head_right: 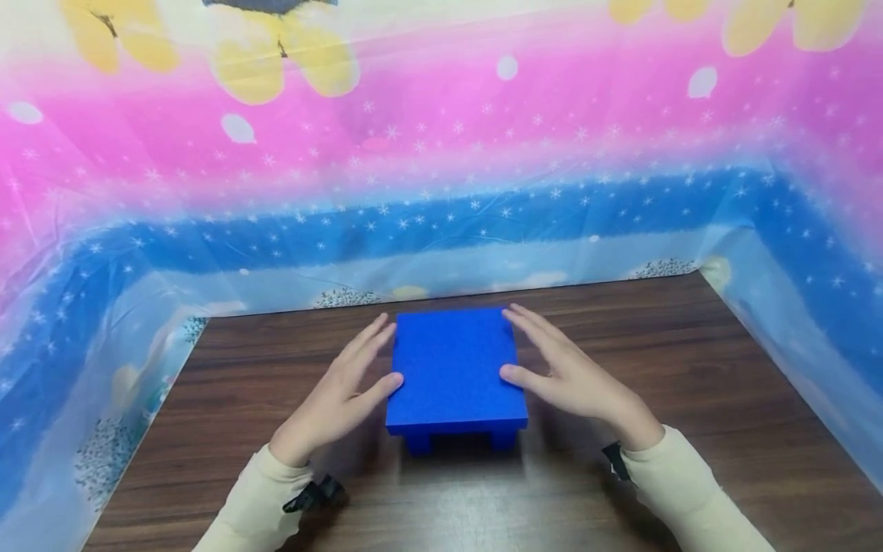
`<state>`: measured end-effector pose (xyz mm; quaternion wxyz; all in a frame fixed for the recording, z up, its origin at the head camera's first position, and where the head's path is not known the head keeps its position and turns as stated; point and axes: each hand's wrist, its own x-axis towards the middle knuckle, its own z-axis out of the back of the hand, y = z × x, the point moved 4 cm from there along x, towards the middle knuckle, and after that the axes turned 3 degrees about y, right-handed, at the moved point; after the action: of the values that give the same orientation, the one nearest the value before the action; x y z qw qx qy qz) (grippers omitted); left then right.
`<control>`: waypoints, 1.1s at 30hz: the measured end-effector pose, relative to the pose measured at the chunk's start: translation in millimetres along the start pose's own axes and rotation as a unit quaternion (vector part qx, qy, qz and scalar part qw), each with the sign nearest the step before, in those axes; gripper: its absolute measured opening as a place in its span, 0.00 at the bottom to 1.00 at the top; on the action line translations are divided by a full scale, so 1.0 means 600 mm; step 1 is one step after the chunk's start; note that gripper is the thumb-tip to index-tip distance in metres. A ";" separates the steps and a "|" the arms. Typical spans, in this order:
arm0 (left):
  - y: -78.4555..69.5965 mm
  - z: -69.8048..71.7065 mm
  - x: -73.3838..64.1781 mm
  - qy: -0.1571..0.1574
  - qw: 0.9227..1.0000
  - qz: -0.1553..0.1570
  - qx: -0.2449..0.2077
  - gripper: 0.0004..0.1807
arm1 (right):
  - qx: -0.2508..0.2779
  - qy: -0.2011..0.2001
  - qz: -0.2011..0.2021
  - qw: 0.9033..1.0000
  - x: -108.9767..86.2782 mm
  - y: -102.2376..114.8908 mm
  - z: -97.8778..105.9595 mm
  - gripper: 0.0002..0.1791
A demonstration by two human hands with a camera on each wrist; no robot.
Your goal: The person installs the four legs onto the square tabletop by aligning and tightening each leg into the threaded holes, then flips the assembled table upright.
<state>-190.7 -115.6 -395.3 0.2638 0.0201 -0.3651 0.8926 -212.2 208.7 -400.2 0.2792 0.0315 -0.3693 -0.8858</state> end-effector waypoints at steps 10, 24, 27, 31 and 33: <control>0.004 -0.010 0.000 0.084 0.996 -0.026 -0.011 0.33 | -0.008 0.053 0.049 0.997 -0.001 0.005 -0.019 0.38; 0.004 -0.007 -0.008 0.115 0.992 -0.016 -0.049 0.35 | 0.008 0.061 0.051 0.997 -0.007 0.003 -0.023 0.38; 0.004 -0.005 -0.009 0.119 0.992 -0.014 -0.045 0.35 | 0.012 0.063 0.050 0.997 -0.006 0.006 -0.024 0.38; 0.008 0.001 -0.011 0.119 0.991 -0.010 -0.051 0.35 | 0.015 0.069 0.052 0.996 -0.001 0.011 -0.024 0.37; 0.009 0.002 -0.013 0.116 0.992 -0.010 -0.056 0.35 | 0.017 0.071 0.051 0.996 0.001 0.013 -0.024 0.37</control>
<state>-187.0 -123.1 -399.5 0.3138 -0.0952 -0.3809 0.8645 -205.2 194.8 -405.2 0.3494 0.0802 -0.3642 -0.8595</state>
